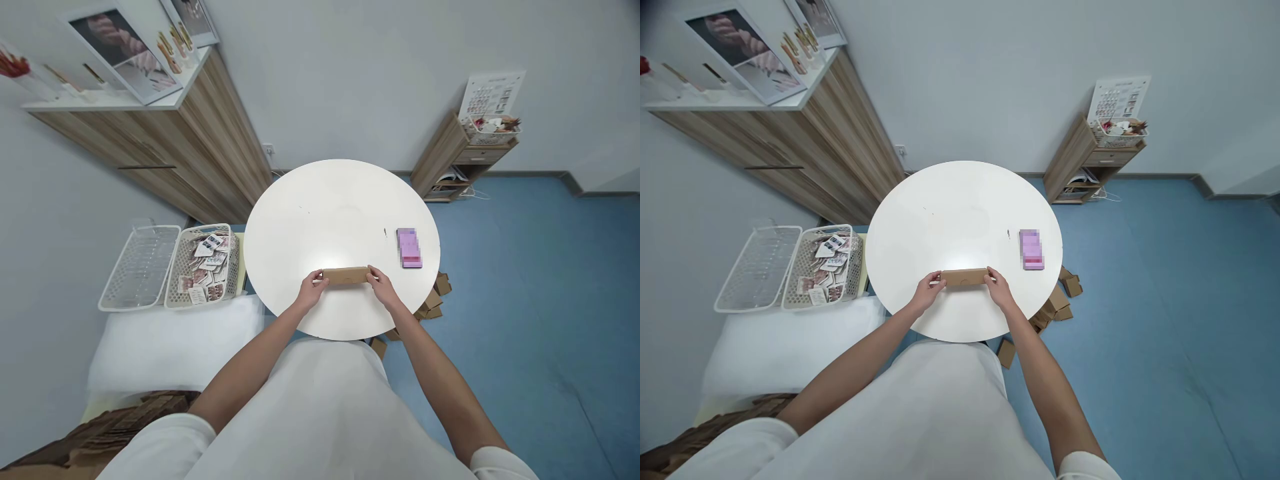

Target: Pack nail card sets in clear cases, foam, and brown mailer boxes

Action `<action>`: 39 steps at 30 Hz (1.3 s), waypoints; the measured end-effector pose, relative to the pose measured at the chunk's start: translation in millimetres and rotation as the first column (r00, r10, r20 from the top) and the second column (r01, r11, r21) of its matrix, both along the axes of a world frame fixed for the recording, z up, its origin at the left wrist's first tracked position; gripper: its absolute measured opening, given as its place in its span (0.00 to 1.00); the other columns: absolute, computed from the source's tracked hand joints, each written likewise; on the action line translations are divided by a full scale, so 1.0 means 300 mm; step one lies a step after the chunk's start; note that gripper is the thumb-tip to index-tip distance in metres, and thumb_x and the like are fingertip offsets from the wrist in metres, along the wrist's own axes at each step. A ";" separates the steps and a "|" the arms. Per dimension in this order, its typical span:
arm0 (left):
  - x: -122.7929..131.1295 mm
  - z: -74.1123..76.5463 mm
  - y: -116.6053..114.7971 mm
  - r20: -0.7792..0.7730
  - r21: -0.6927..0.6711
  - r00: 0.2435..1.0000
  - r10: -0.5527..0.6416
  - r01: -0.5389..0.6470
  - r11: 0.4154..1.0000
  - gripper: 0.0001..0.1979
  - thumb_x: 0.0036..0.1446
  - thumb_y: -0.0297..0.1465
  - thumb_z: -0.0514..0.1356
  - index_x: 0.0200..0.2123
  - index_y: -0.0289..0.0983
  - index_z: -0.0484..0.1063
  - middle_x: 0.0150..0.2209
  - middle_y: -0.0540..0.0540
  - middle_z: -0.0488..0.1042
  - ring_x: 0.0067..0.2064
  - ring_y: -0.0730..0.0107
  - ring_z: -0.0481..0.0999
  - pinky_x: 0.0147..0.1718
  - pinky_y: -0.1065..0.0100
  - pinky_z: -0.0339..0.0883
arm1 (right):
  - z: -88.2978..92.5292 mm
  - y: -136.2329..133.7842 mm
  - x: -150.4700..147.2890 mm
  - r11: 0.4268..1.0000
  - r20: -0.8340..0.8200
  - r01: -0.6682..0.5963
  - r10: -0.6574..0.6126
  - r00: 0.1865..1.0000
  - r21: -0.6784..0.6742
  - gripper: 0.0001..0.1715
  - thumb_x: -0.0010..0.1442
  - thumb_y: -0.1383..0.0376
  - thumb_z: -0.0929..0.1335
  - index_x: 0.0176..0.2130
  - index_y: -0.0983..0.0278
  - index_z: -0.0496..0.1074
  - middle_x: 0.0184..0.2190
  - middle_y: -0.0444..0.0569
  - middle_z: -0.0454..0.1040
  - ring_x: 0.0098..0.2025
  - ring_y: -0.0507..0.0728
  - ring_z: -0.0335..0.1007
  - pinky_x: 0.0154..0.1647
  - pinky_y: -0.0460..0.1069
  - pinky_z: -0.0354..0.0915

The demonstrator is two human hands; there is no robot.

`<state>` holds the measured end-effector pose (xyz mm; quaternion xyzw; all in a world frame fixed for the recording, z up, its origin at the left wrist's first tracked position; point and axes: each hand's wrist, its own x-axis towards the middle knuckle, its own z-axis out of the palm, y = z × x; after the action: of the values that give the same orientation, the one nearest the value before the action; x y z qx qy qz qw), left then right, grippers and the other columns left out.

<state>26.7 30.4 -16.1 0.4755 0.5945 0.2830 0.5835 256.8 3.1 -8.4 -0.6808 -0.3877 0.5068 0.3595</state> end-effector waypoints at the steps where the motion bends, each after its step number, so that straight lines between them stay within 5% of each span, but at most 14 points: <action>1: -0.021 -0.006 -0.014 0.027 0.017 1.000 -0.009 0.009 1.000 0.24 0.48 0.37 0.60 0.50 0.37 0.63 0.46 0.41 0.67 0.40 0.67 0.73 0.37 0.65 0.66 | -0.001 -0.027 -0.024 0.999 -0.015 0.021 -0.021 1.000 0.024 0.27 0.52 0.58 0.63 0.52 0.58 0.63 0.52 0.49 0.65 0.48 0.57 0.64 0.48 0.54 0.60; 8: -0.137 -0.101 -0.121 0.078 0.087 0.996 -0.053 0.046 0.995 0.23 0.45 0.26 0.60 0.47 0.39 0.62 0.51 0.40 0.65 0.48 0.62 0.70 0.44 0.62 0.64 | -0.050 -0.209 -0.208 0.976 -0.123 0.202 -0.192 0.974 0.077 0.28 0.45 0.67 0.65 0.49 0.61 0.64 0.52 0.51 0.65 0.50 0.57 0.64 0.52 0.53 0.59; 15: -0.158 -0.152 -0.184 -0.070 0.062 0.977 -0.203 0.207 0.976 0.21 0.47 0.32 0.61 0.46 0.35 0.63 0.48 0.39 0.68 0.51 0.61 0.67 0.49 0.61 0.59 | -0.067 -0.337 -0.277 0.941 -0.095 0.339 -0.339 0.936 -0.013 0.33 0.44 0.63 0.68 0.51 0.62 0.61 0.54 0.53 0.63 0.55 0.58 0.59 0.56 0.53 0.55; 22: -0.144 -0.110 -0.133 -0.161 -0.007 0.968 -0.194 0.196 0.981 0.33 0.47 0.42 0.59 0.55 0.36 0.55 0.53 0.35 0.61 0.47 0.61 0.69 0.43 0.64 0.63 | -0.032 -0.335 -0.246 0.911 0.051 0.400 -0.397 0.916 -0.099 0.40 0.46 0.53 0.68 0.56 0.58 0.56 0.58 0.52 0.57 0.56 0.59 0.57 0.53 0.54 0.57; 30: -0.111 -0.064 -0.128 0.065 -0.013 0.974 -0.219 0.220 0.975 0.22 0.56 0.46 0.46 0.44 0.38 0.67 0.41 0.43 0.72 0.42 0.64 0.71 0.38 0.66 0.64 | -0.047 -0.285 -0.256 0.930 0.043 0.331 -0.328 0.944 -0.158 0.34 0.52 0.45 0.60 0.54 0.56 0.60 0.54 0.50 0.62 0.51 0.58 0.61 0.44 0.53 0.63; 39: -0.030 -0.009 -0.133 0.039 0.026 0.977 -0.209 0.208 0.978 0.23 0.57 0.46 0.44 0.41 0.37 0.69 0.41 0.43 0.72 0.40 0.64 0.71 0.37 0.66 0.65 | -0.002 -0.309 -0.192 0.927 -0.085 0.282 -0.310 0.947 -0.246 0.31 0.53 0.45 0.59 0.52 0.56 0.60 0.51 0.49 0.65 0.46 0.57 0.65 0.38 0.50 0.65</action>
<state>17.8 -9.4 -18.8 0.5356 0.5258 0.2366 0.6170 199.2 -89.7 -8.9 -0.7362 -0.1961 0.5290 0.3737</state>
